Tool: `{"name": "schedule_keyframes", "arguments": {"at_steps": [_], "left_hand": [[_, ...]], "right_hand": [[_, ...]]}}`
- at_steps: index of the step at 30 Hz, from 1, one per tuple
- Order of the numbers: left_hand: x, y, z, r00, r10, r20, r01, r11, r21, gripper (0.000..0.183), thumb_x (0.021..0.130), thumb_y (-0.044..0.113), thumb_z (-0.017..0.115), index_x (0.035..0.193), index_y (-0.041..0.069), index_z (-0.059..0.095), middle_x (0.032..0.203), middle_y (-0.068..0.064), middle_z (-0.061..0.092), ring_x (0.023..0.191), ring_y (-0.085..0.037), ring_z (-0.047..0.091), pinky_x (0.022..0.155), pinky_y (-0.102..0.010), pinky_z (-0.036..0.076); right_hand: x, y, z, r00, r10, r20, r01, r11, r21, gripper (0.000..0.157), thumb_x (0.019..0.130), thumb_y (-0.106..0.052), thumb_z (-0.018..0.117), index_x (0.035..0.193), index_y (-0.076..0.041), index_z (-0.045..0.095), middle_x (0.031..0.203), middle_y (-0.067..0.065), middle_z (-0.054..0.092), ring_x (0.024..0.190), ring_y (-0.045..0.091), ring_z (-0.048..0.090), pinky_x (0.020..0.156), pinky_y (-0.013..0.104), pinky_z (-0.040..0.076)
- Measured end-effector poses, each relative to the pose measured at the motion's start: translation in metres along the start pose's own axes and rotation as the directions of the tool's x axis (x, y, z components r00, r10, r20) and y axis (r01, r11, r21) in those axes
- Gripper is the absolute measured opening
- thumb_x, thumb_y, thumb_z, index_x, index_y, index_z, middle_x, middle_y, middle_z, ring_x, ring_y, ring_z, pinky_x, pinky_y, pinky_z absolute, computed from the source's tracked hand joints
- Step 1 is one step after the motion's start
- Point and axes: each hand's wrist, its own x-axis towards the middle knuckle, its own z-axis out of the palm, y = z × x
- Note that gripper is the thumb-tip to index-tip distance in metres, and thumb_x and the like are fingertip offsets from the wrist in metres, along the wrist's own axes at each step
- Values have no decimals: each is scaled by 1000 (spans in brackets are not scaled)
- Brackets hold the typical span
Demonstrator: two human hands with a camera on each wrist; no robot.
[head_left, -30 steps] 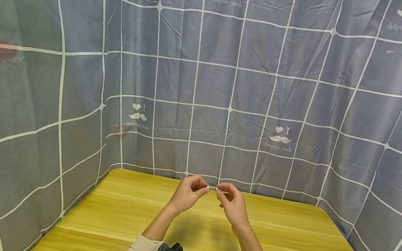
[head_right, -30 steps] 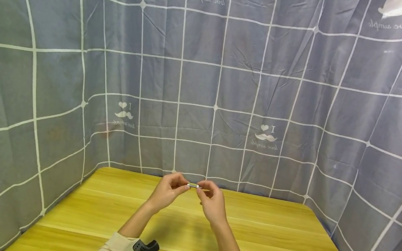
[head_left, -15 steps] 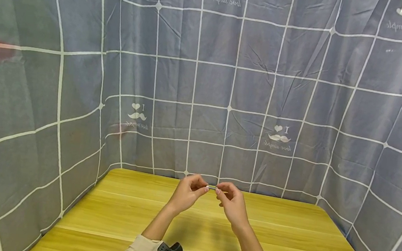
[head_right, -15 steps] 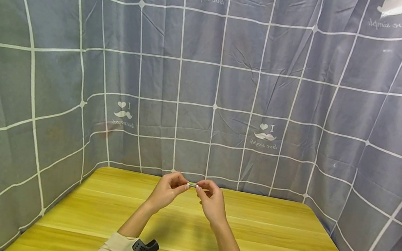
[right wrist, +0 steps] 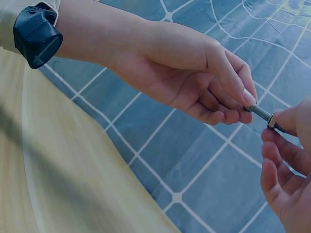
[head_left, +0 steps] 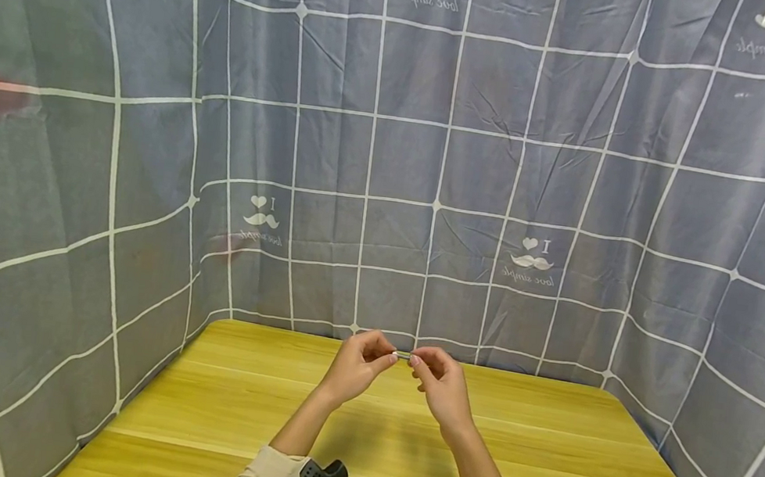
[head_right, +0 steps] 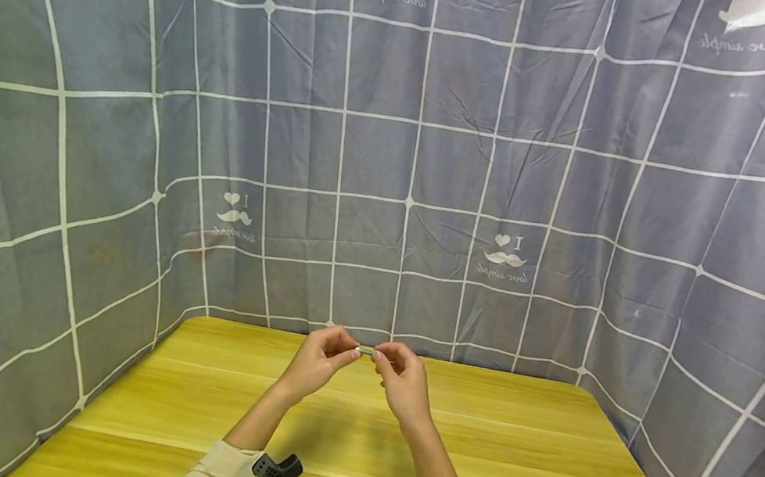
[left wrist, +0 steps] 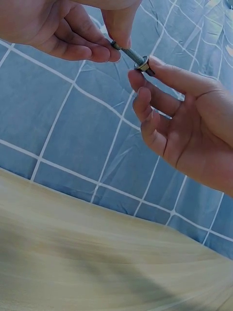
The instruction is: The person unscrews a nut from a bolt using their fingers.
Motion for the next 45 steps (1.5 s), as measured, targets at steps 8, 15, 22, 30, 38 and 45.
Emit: {"name": "schedule_keyframes", "arguments": {"at_steps": [8,15,22,30,38,45], "left_hand": [[0,-1,-1,1000,1,21,-1,1000,-6,5,96,-8,66,97,-12,65,93,-26,71,81,-44,66,71,-25,51],[-2,0,-3,1000,-9,19,9,1000,-4,6,96,-6,66,97,-12,66,93,-25,71,83,-39,67,73,-27,53],[-2,-1,-3,1000,-19,5,19,1000,-2,6,95,-8,67,97,-14,65,93,-23,71,83,-40,68,74,-27,53],[-1,-2,-4,1000,-15,18,15,1000,-6,5,96,-7,66,96,-12,66,94,-25,71,82,-33,67,73,-26,52],[0,1,-4,1000,-7,19,7,1000,3,8,98,-4,66,98,-12,66,93,-21,72,82,-38,67,73,-27,52],[0,1,-2,1000,-18,14,19,1000,-8,6,96,-8,66,98,-13,65,93,-25,71,83,-46,65,72,-26,51]], "right_hand": [[0,0,-1,1000,-8,11,8,1000,25,20,98,-1,70,117,2,67,116,17,67,90,21,64,70,31,51],[-1,-2,1,1000,24,18,-25,999,24,19,102,-12,67,117,1,69,107,18,69,87,23,62,69,31,51],[-1,0,1,1000,4,30,-4,1000,23,15,101,-8,68,113,1,69,107,19,67,86,22,61,70,31,51],[-1,-1,-1,998,-38,46,38,999,11,18,99,-4,69,116,1,66,114,15,66,88,21,65,71,32,52],[1,-2,-2,1000,24,19,-24,1000,5,17,104,-17,66,110,-1,71,99,13,69,85,23,61,70,30,52],[0,0,-3,999,-7,32,7,1000,12,12,101,-9,68,109,0,70,101,14,68,84,26,62,70,30,51]]}}
